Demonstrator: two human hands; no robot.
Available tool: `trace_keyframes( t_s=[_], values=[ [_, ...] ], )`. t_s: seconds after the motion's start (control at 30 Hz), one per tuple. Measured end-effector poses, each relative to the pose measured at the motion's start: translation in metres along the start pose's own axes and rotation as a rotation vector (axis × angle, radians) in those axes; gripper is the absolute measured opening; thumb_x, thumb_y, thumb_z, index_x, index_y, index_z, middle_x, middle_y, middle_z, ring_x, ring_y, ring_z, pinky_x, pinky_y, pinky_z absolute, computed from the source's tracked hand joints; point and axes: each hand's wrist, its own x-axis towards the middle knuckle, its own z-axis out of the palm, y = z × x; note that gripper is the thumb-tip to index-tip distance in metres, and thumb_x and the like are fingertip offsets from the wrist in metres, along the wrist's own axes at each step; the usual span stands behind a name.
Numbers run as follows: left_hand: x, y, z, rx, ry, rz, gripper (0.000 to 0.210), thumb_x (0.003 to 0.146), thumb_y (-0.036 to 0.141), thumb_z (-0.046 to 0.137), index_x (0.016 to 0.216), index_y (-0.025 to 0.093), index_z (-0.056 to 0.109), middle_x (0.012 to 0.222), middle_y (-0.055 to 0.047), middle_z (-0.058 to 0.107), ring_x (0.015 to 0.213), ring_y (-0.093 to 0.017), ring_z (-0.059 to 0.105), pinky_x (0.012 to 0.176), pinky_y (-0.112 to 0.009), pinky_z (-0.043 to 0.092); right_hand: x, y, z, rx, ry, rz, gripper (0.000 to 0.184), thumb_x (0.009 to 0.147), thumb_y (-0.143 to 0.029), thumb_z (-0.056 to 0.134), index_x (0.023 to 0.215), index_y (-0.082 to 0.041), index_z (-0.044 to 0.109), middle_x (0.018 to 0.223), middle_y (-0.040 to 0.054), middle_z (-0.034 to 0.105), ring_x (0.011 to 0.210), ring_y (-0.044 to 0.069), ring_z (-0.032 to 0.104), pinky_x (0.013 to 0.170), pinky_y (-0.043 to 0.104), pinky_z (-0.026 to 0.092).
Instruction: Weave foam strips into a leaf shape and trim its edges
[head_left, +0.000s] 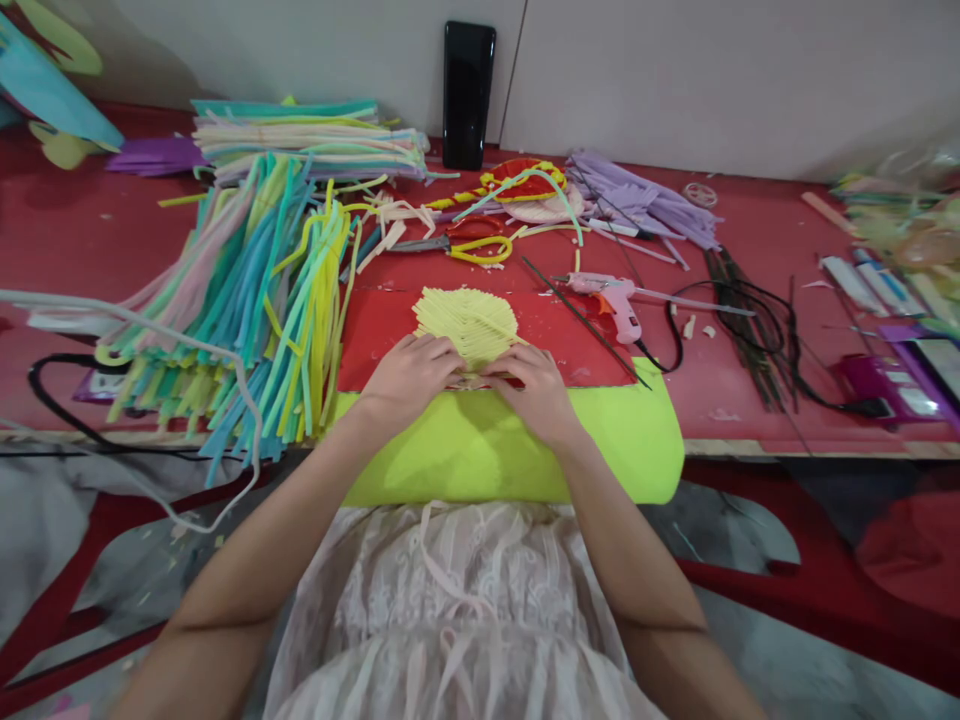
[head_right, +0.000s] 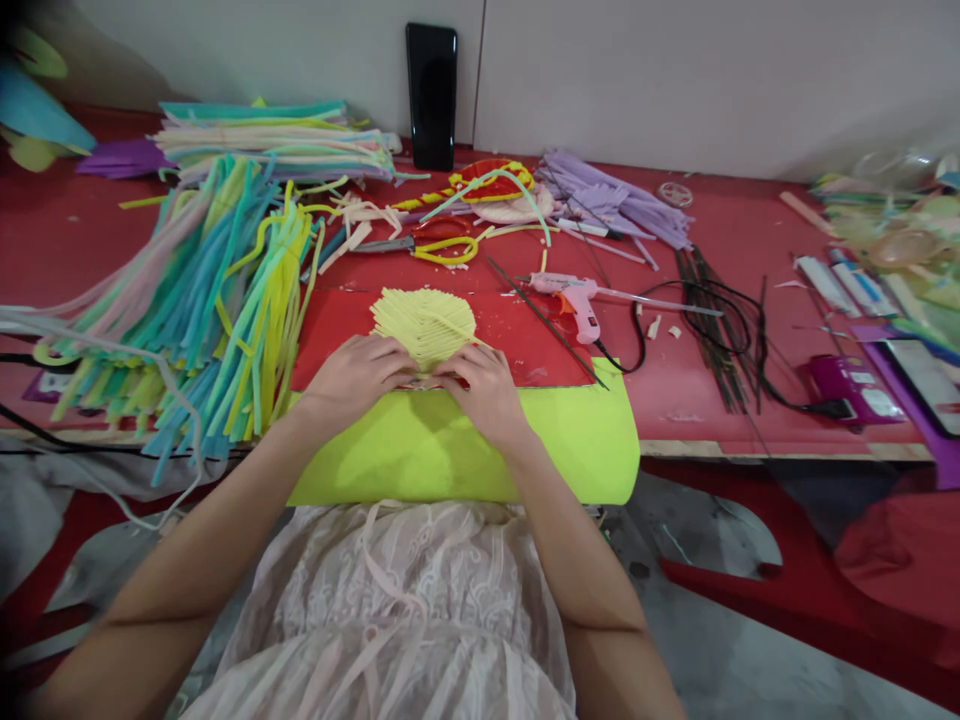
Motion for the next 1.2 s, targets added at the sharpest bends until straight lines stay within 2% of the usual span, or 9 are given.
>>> trace_keyframes(
  t_s=[0.23,0.37,0.57,0.83,1.1,1.2],
  values=[
    [0.001,-0.001,0.0,0.047,0.001,0.102,0.017,0.092,0.016,0.05,0.091,0.018,0.067,0.092,-0.005,0.068,0.088,-0.02,0.061,0.075,-0.035,0.043,0.0,0.001,0.0,0.014,-0.011,-0.002,0.008,0.087,-0.02,0.065,0.086,-0.025,0.072,0.087,0.0013,0.069,0.09,0.019,0.061,0.085,0.035,0.04],
    [0.003,-0.004,0.001,0.012,0.017,0.122,0.018,0.091,0.016,0.051,0.088,0.018,0.068,0.09,-0.005,0.067,0.085,-0.02,0.06,0.074,-0.035,0.042,0.002,0.003,0.0,0.01,-0.027,-0.001,0.008,0.087,-0.022,0.065,0.086,-0.025,0.072,0.087,0.0015,0.068,0.089,0.019,0.061,0.084,0.035,0.04],
    [0.006,-0.008,-0.005,0.078,-0.02,0.15,0.019,0.092,0.017,0.048,0.091,0.019,0.067,0.093,-0.004,0.067,0.086,-0.018,0.06,0.076,-0.033,0.043,0.004,0.004,0.0,0.006,-0.028,-0.017,0.008,0.088,-0.021,0.065,0.086,-0.025,0.071,0.088,0.0017,0.067,0.09,0.019,0.06,0.084,0.035,0.041],
    [0.007,-0.014,0.001,-0.022,-0.028,0.172,0.017,0.092,0.017,0.05,0.09,0.018,0.067,0.091,-0.005,0.066,0.082,-0.019,0.06,0.077,-0.034,0.044,0.008,0.008,-0.001,0.031,-0.063,-0.017,0.009,0.088,-0.021,0.064,0.087,-0.025,0.071,0.089,0.0019,0.066,0.089,0.019,0.06,0.084,0.035,0.043],
    [0.011,-0.024,0.003,-0.249,-0.141,0.183,0.02,0.095,0.02,0.045,0.094,0.017,0.065,0.098,-0.006,0.065,0.091,-0.017,0.062,0.084,-0.031,0.047,0.008,0.01,0.001,0.076,-0.054,-0.012,0.008,0.088,-0.02,0.064,0.086,-0.024,0.07,0.088,0.0018,0.066,0.089,0.018,0.06,0.084,0.034,0.043],
    [0.013,-0.025,0.003,-0.29,-0.098,0.186,0.022,0.095,0.022,0.046,0.092,0.017,0.067,0.095,-0.006,0.066,0.086,-0.017,0.062,0.081,-0.03,0.048,0.007,0.01,0.002,0.085,-0.05,-0.013,0.007,0.087,-0.018,0.065,0.086,-0.023,0.07,0.087,0.0017,0.066,0.089,0.018,0.059,0.084,0.034,0.043]
  ],
)
